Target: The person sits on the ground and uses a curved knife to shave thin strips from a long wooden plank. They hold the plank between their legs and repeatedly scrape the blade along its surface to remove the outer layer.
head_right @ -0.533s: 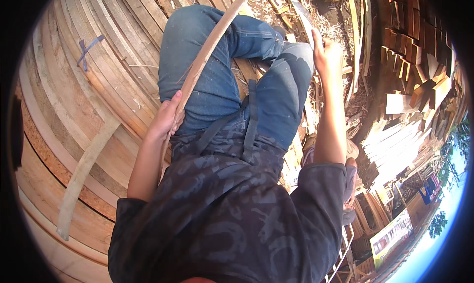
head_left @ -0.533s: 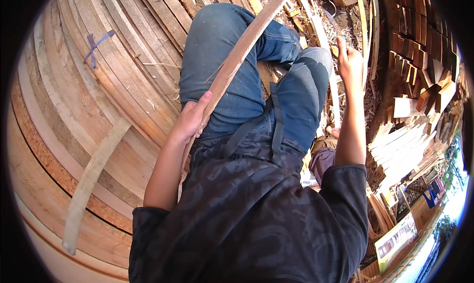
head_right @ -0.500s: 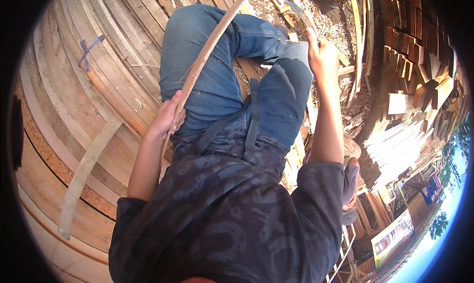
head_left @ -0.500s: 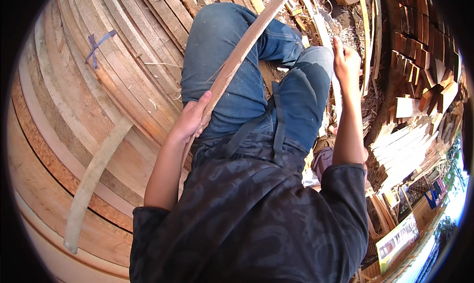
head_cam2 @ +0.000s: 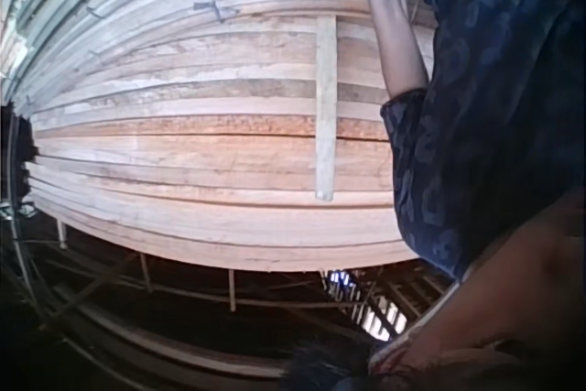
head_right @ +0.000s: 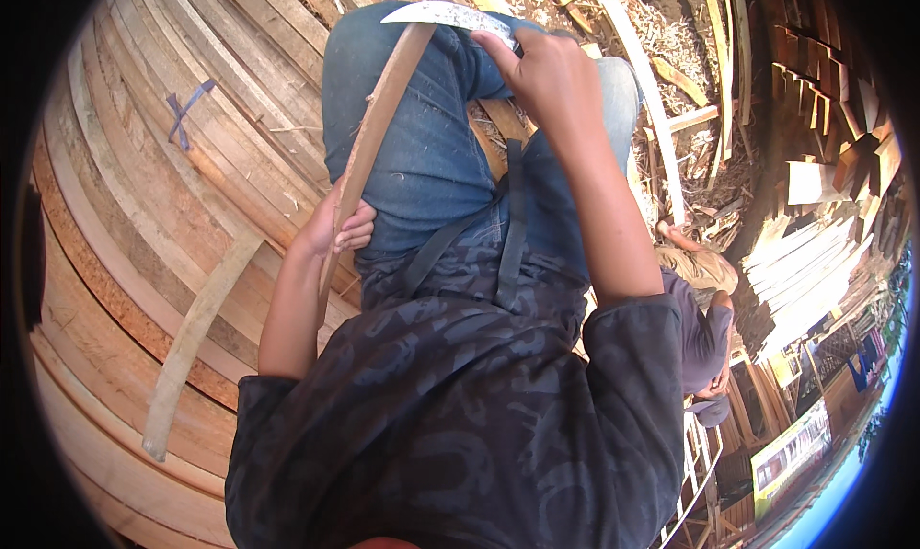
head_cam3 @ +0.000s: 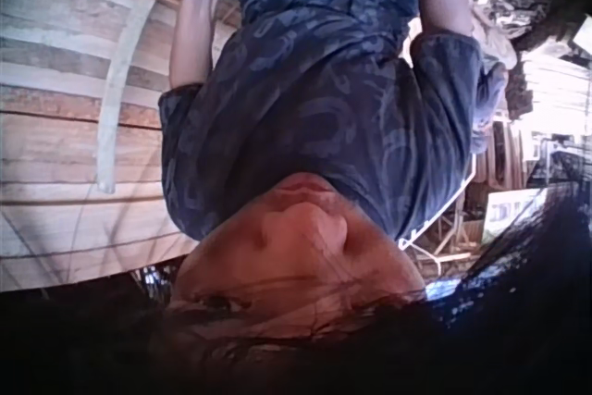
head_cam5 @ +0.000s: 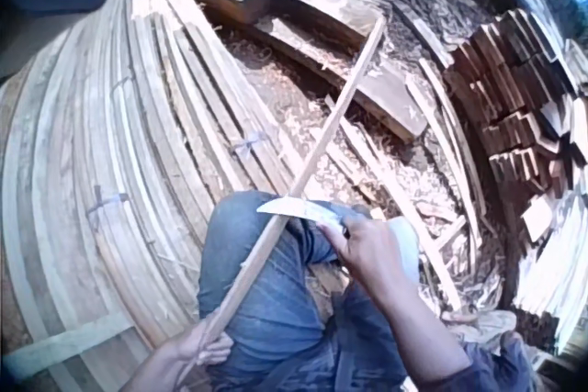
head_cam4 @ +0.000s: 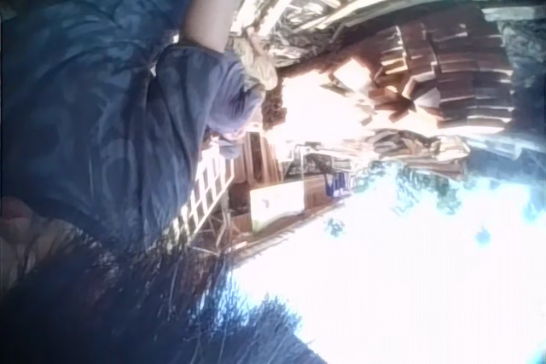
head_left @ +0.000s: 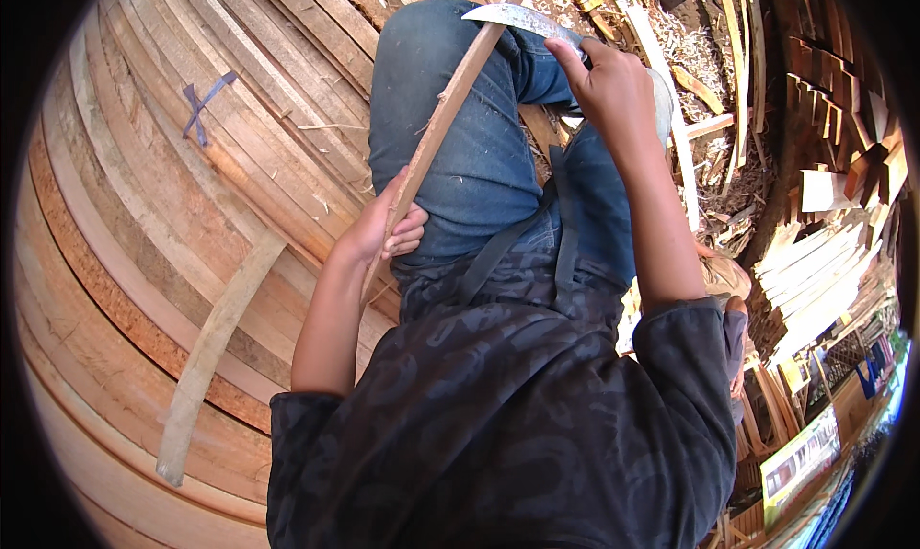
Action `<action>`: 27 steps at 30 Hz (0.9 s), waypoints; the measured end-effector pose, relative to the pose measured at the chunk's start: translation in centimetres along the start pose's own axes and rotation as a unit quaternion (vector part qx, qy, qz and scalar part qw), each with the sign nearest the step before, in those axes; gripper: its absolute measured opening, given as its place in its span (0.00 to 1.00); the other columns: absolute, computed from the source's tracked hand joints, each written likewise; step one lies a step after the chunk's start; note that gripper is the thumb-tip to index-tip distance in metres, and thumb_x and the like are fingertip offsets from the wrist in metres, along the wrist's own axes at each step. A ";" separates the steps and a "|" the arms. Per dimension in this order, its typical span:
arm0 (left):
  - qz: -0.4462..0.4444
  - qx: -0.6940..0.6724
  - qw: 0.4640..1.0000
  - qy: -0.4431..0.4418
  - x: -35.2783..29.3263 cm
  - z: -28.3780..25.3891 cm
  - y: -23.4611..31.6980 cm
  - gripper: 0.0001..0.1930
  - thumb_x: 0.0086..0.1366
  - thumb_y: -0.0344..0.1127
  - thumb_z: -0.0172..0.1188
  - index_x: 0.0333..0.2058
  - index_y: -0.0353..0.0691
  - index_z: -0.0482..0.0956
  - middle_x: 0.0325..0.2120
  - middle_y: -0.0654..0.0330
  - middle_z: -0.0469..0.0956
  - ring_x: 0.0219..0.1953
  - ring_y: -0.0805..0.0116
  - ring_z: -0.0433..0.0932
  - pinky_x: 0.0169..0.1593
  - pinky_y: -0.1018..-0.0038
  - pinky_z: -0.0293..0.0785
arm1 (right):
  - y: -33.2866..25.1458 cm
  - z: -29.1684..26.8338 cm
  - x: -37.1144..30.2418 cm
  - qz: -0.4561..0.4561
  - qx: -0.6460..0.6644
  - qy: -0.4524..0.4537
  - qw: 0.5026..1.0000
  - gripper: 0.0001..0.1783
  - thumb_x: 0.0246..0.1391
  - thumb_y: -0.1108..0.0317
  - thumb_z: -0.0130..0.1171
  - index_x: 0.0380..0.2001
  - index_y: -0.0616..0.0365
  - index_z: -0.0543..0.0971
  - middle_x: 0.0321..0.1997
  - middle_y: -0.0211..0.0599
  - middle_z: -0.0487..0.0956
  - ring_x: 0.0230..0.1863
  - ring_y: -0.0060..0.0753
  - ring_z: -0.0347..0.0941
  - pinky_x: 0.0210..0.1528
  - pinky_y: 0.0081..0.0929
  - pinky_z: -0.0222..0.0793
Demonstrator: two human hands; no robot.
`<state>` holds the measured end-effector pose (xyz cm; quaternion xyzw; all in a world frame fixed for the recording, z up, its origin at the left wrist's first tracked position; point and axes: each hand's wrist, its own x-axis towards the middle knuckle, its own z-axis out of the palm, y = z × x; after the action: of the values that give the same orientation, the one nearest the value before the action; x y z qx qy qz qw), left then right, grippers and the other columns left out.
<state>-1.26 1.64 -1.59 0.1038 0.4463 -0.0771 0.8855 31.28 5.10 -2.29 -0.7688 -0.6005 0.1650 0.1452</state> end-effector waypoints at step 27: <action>0.022 -0.040 0.997 -0.067 0.1 -0.9 -0.6 0.37 0.69 0.70 0.25 0.10 0.50 0.55 0.03 0.70 0.53 0.04 0.81 0.51 0.08 0.85 0.49 | -0.4 1.2 2.5 -0.020 -0.026 0.031 0.999 0.37 0.56 0.33 0.51 0.21 0.60 0.82 0.16 0.50 0.77 0.22 0.53 0.78 0.26 0.43 0.74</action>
<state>-2.02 1.28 -2.27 0.0725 0.3861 -0.0468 0.9184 30.98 7.67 -3.42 -0.7647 -0.6153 0.1229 0.1470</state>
